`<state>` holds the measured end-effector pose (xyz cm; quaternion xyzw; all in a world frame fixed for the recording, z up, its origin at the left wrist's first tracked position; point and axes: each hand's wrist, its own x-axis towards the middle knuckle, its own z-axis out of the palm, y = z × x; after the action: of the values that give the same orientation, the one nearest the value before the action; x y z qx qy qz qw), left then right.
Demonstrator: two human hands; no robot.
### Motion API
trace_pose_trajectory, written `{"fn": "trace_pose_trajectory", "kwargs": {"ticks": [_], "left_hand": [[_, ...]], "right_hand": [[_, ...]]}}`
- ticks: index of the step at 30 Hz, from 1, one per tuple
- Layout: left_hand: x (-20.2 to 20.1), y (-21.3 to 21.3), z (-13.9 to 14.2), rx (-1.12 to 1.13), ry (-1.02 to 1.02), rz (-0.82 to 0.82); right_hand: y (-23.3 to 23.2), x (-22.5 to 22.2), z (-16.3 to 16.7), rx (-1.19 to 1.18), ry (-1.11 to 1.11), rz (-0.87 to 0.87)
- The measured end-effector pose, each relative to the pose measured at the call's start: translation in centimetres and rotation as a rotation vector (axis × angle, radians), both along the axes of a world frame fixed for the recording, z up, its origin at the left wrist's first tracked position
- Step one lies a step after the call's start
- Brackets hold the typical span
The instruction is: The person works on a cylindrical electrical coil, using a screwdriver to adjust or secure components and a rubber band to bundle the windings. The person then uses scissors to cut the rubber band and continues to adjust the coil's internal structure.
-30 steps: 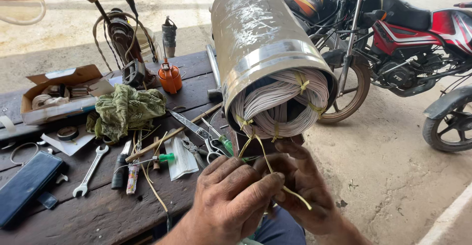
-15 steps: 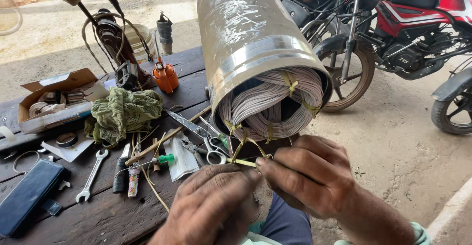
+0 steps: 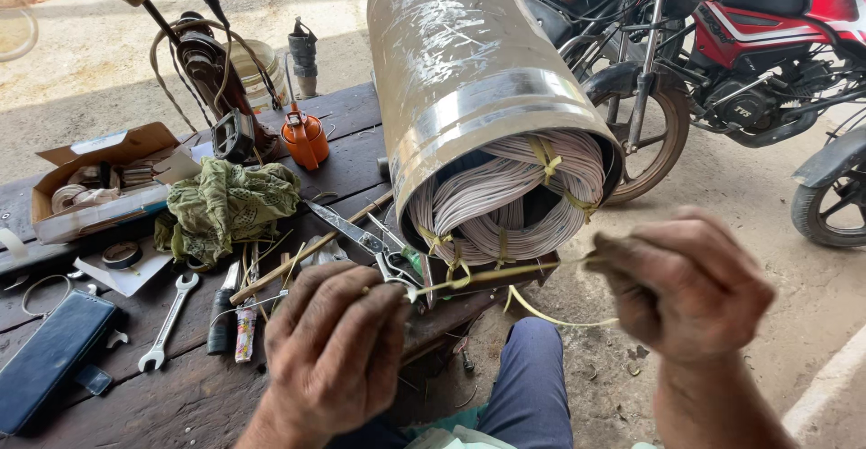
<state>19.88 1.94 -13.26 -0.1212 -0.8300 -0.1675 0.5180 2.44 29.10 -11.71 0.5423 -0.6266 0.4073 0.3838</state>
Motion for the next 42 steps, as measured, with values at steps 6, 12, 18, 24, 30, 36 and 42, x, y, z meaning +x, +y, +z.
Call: {"fn": "trace_pose_trajectory", "kwargs": {"ticks": [6,12,18,24,30,36,42], "left_hand": [[-0.4,-0.3,0.4,0.161,-0.094,-0.034],[1.4,2.6,4.2,0.127,-0.135,-0.341],[-1.0,2.0,3.6,0.033,-0.291,-0.654],[-0.2,0.8,3.0,-0.032,-0.281,-0.622],[-0.5,-0.9,2.1,-0.041,-0.322,-0.676],[-0.8,-0.4,1.1,0.033,-0.237,-0.638],[-1.1,0.7,2.1,0.084,-0.195,-0.647]], "right_hand": [[0.5,-0.7,-0.1,-0.077,-0.125,-0.117],[-0.3,4.6,2.1,-0.238,-0.713,0.639],[-4.9,6.5,5.1,-0.288,-0.855,1.000],[-7.2,5.9,12.6,0.475,-0.130,0.448],[-5.3,1.9,12.9,0.713,0.044,0.423],[-5.4,3.3,13.8,0.677,-0.165,0.360],[-6.6,3.0,13.6,0.556,-0.218,0.502]]}}
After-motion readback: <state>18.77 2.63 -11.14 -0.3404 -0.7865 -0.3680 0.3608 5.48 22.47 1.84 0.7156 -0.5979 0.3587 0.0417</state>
